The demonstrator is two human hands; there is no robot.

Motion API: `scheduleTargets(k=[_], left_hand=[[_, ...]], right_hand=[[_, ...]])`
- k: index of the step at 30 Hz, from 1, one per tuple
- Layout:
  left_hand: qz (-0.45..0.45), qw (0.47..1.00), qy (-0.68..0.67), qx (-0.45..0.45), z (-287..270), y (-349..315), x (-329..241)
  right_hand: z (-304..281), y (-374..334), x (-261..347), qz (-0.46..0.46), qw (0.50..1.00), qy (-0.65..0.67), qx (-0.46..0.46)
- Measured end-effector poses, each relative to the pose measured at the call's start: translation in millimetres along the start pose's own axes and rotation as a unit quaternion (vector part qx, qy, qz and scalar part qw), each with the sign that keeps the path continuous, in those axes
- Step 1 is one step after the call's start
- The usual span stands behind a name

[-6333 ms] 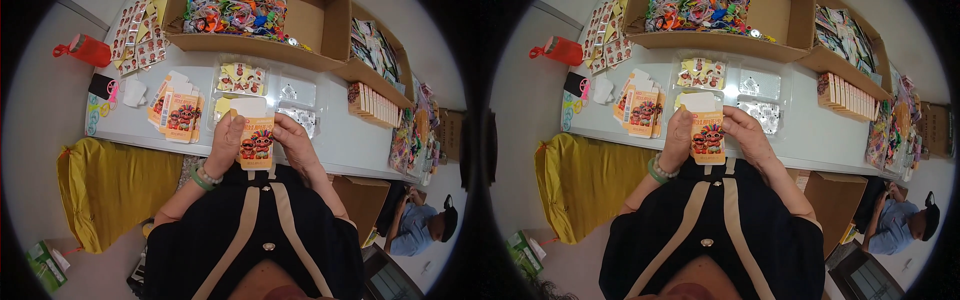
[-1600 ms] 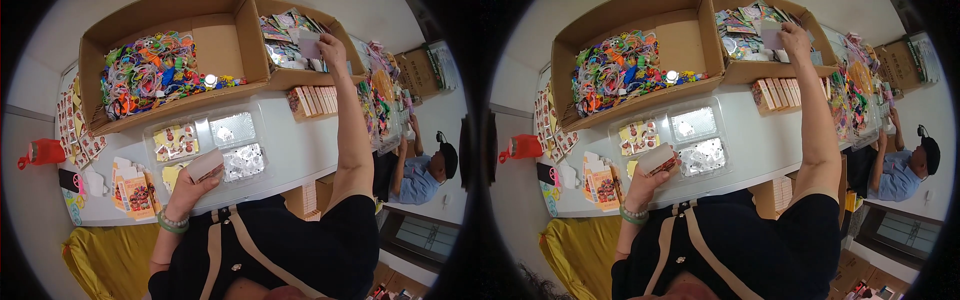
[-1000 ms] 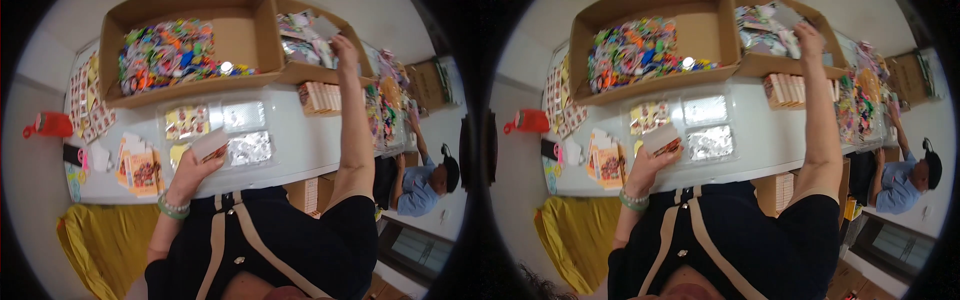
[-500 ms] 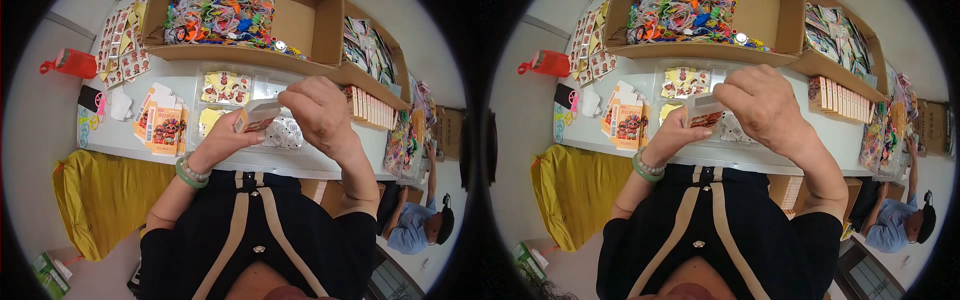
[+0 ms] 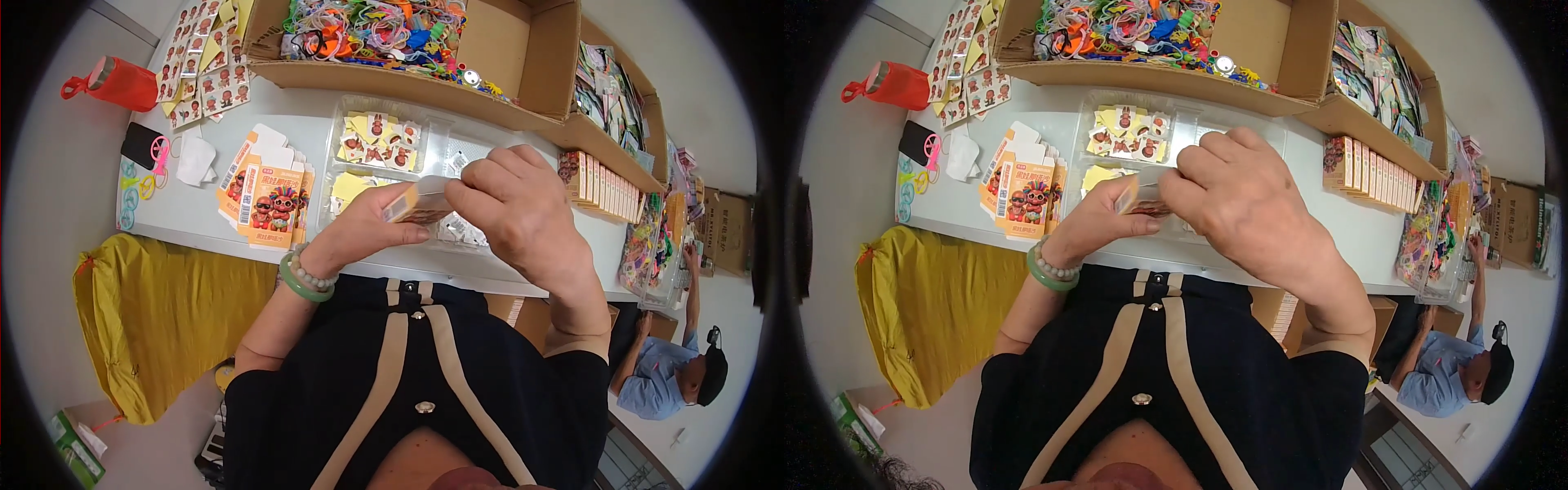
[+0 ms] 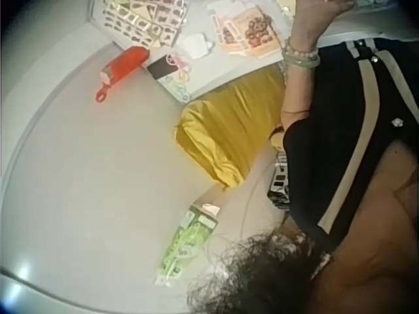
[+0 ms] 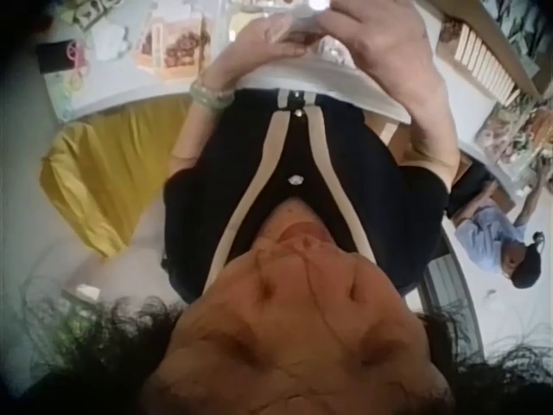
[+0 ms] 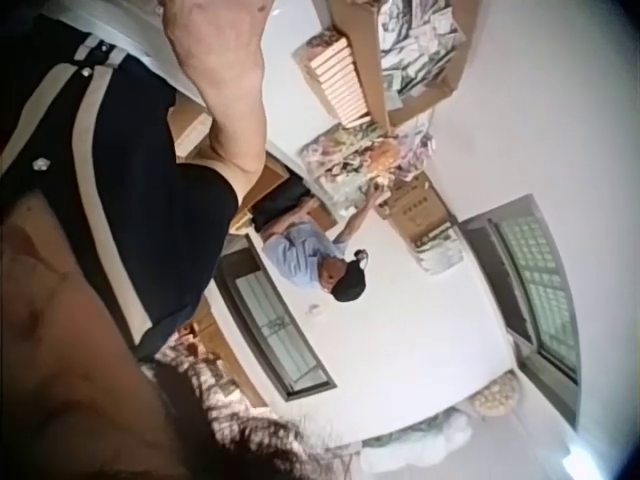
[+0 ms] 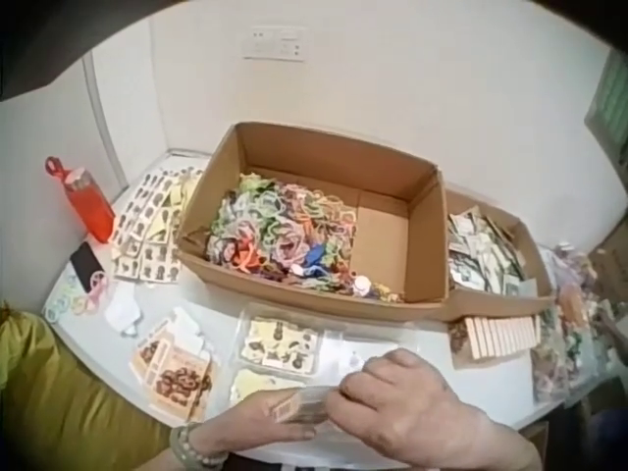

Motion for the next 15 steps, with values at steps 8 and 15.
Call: scheduleTargets(k=[8, 15], left_hand=[[-0.009, 1.000, 0.015, 0.018, 5.5, 3.2, 0.3], [0.016, 0.980, -0.148, -0.133, -11.4, 2.3, -1.2]], right_hand=[[13.6, 6.9, 10.7, 0.024, 0.991, 0.130, 0.023], [11.3, 16.3, -49.1, 0.136, 0.971, 0.125, -0.152]])
Point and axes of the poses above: each hand's wrist, its own y-axis towards the middle knuckle, its own z-axis out of the palm, x = y × z, the point moved 3 cm from there along y, towards the middle knuckle, and after that the axes turned 15 degrees about z, right-handed, at the moved point
